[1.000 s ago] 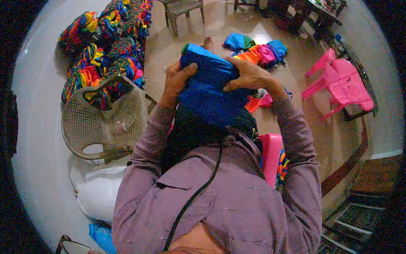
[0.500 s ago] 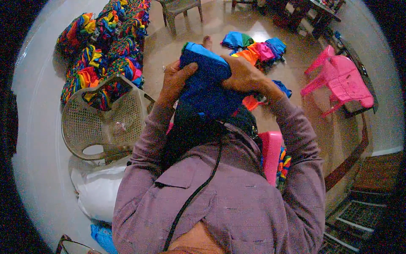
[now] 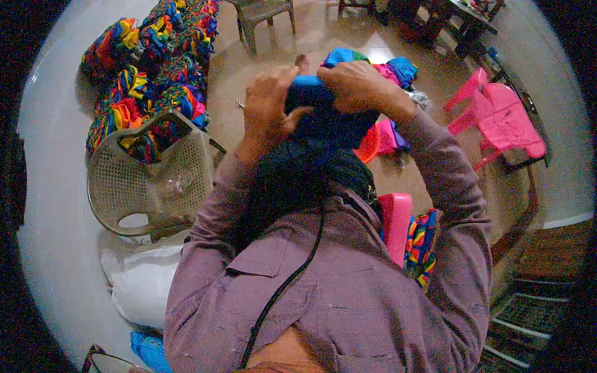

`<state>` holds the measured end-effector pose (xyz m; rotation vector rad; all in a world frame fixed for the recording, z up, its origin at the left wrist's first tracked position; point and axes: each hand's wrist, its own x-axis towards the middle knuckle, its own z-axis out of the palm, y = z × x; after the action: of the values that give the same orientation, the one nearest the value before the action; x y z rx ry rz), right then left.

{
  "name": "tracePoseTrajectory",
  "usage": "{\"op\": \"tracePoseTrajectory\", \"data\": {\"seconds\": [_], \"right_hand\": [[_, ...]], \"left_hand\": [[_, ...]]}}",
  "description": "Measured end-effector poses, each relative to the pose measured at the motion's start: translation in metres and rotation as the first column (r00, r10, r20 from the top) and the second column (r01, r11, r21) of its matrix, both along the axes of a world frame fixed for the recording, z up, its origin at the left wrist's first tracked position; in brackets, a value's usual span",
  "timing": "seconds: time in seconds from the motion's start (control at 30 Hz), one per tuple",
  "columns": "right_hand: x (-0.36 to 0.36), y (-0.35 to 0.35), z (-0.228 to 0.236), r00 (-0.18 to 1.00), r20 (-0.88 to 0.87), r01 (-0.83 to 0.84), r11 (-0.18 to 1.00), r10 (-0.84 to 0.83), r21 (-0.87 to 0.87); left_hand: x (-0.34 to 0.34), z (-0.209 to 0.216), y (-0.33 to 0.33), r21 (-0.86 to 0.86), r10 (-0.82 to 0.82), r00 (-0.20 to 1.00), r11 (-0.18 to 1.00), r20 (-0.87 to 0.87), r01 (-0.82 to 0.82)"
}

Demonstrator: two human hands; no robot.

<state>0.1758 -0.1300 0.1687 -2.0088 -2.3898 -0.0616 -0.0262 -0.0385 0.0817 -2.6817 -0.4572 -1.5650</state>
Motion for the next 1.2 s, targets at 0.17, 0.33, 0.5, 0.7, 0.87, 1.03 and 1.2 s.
{"op": "tracePoseTrajectory", "data": {"seconds": [0.17, 0.33, 0.5, 0.7, 0.87, 1.03, 1.2], "right_hand": [[-0.011, 0.012, -0.006, 0.995, 0.025, -0.101, 0.995, 0.101, 0.005], [-0.022, 0.023, 0.005, 0.992, 0.069, -0.095, 0.991, 0.103, -0.099], [-0.02, 0.032, 0.01, 0.993, 0.022, -0.114, 0.983, 0.118, -0.147], [-0.016, 0.03, -0.016, 0.951, 0.285, -0.183, 0.962, 0.121, 0.201], [-0.013, 0.033, -0.028, 0.912, 0.383, -0.294, 0.888, 0.149, 0.355], [-0.006, 0.027, -0.014, 0.957, 0.27, -0.171, 0.962, 0.111, 0.212], [0.001, 0.029, -0.004, 0.983, 0.172, -0.058, 0.998, 0.061, -0.026]], "left_hand": [[0.009, -0.011, -0.005, 0.086, 0.062, 0.993, 0.995, -0.102, -0.054], [0.018, -0.019, 0.015, 0.187, 0.247, 0.96, 0.957, -0.13, -0.221], [0.02, 0.001, 0.025, 0.059, 0.181, 0.916, 0.983, -0.359, -0.171], [0.018, 0.002, 0.027, -0.173, 0.076, 0.884, 0.97, -0.461, -0.173], [0.018, 0.009, 0.029, -0.289, -0.021, 0.876, 0.948, -0.482, -0.136], [0.025, 0.007, 0.019, -0.245, 0.021, 0.899, 0.959, -0.438, -0.142], [0.046, -0.021, 0.03, -0.013, 0.099, 0.955, 0.994, -0.28, -0.107]]}}
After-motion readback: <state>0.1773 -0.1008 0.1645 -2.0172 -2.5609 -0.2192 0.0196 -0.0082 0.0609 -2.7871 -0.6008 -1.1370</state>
